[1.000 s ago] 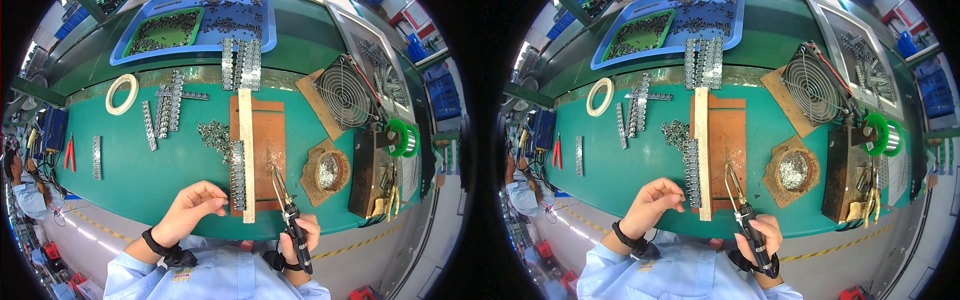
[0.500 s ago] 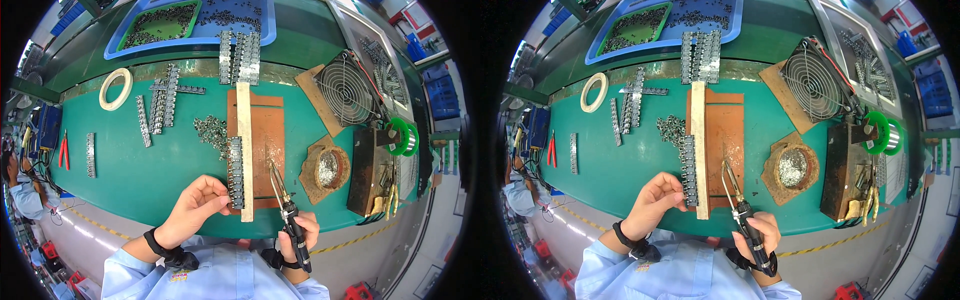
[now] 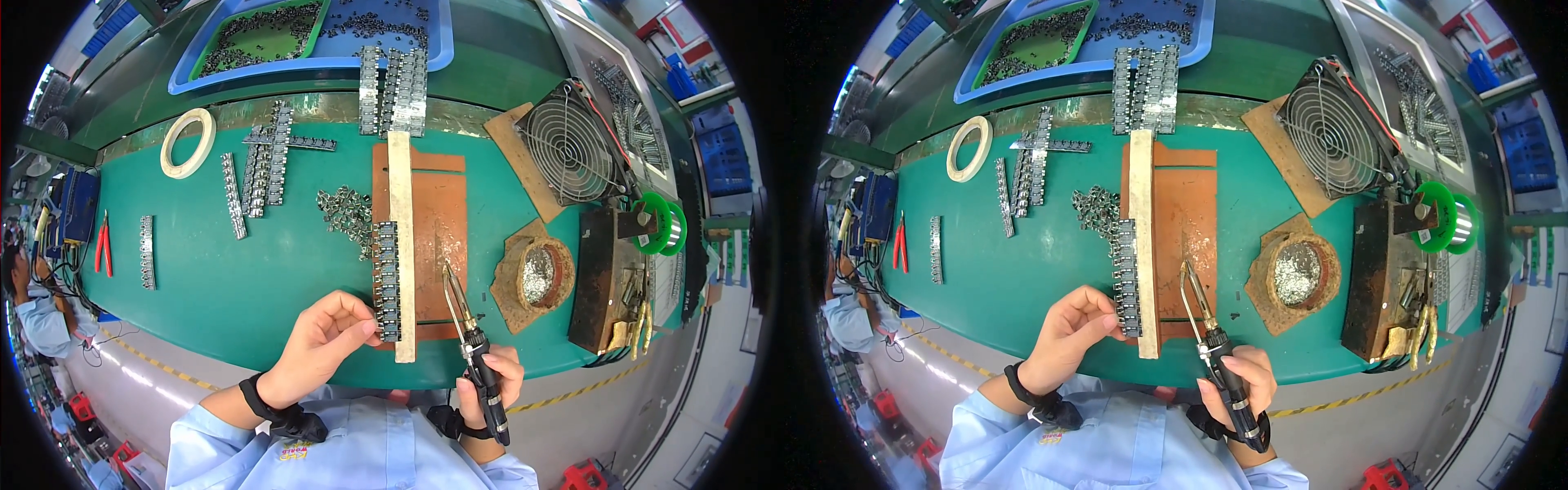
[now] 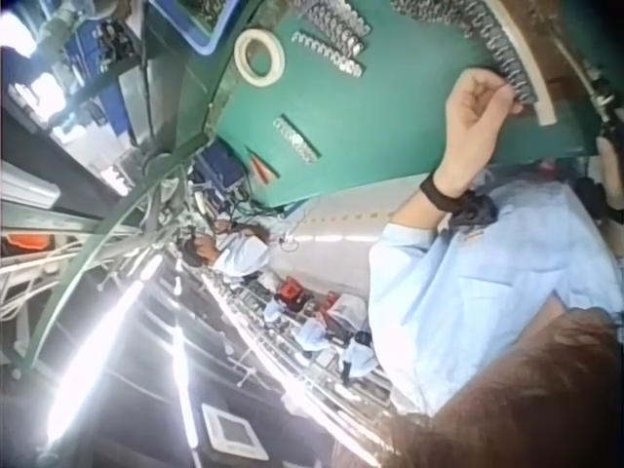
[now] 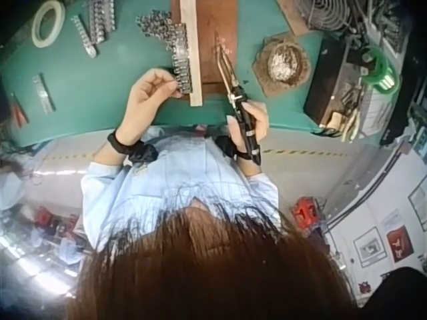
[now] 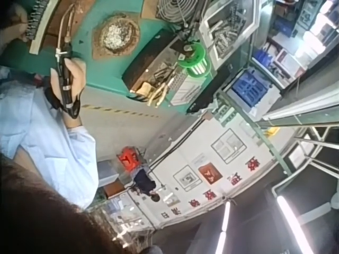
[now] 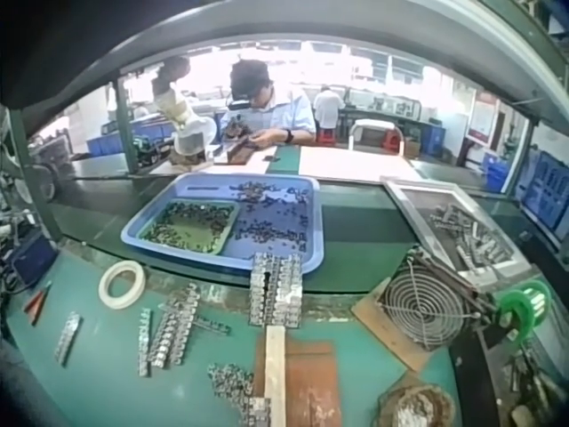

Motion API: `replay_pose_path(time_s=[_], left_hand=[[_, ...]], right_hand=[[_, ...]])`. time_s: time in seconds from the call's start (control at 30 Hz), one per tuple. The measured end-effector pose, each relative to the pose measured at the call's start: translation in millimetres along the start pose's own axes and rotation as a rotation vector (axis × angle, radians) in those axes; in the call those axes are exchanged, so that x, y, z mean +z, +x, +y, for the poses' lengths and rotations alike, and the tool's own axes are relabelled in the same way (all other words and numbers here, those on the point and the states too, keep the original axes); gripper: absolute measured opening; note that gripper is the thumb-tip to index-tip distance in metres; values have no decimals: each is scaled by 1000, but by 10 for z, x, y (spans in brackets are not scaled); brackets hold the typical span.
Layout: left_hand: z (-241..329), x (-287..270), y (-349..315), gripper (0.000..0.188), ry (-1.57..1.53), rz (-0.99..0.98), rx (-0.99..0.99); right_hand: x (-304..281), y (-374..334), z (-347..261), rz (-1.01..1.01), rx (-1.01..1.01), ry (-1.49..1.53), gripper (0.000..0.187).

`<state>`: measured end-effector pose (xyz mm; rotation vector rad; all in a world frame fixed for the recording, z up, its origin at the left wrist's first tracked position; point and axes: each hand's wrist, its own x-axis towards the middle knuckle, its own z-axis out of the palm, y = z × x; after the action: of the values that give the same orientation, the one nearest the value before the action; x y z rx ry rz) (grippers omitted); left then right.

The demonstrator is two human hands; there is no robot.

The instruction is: The person solders small metal components onto a circuit board strip using a soldering iron. They pick up individual components by hand, position them on the strip, and apply the iron to each joint before moving the completed strip aside to start a new one.

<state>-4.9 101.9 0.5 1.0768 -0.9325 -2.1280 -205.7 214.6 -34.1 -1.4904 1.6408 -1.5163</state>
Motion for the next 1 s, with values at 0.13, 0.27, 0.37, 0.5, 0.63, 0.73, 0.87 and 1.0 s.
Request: replay_pose_path(time_s=[0.13, 0.27, 0.37, 0.5, 0.63, 0.73, 0.87, 1.0], left_hand=[[-3, -5, 4, 7, -1, 3, 16], [13, -9, 6, 6, 9, 14, 0], [23, -16, 3, 5, 6, 8, -19], [28, -22, 9, 5, -1, 10, -37], [21, -33, 9, 6, -10, -2, -31], [31, -43, 3, 6, -16, -9, -41], [13, -71, 9, 8, -46, -41, -28], [33, -74, 14, 8, -30, -45, -49]], right_hand=[[2, 4, -2, 1, 13, 7, 44], [2, 20, -4, -1, -11, -11, 44], [4, 10, -1, 3, -4, -10, 44], [-8, -16, -6, 18, 23, -1, 44], [-74, -42, -48, 15, 88, 89, 45], [-150, -33, -142, 35, -10, 193, 40], [-184, 45, -299, -68, -45, 167, 40], [-161, 89, -346, -193, -85, 144, 41]])
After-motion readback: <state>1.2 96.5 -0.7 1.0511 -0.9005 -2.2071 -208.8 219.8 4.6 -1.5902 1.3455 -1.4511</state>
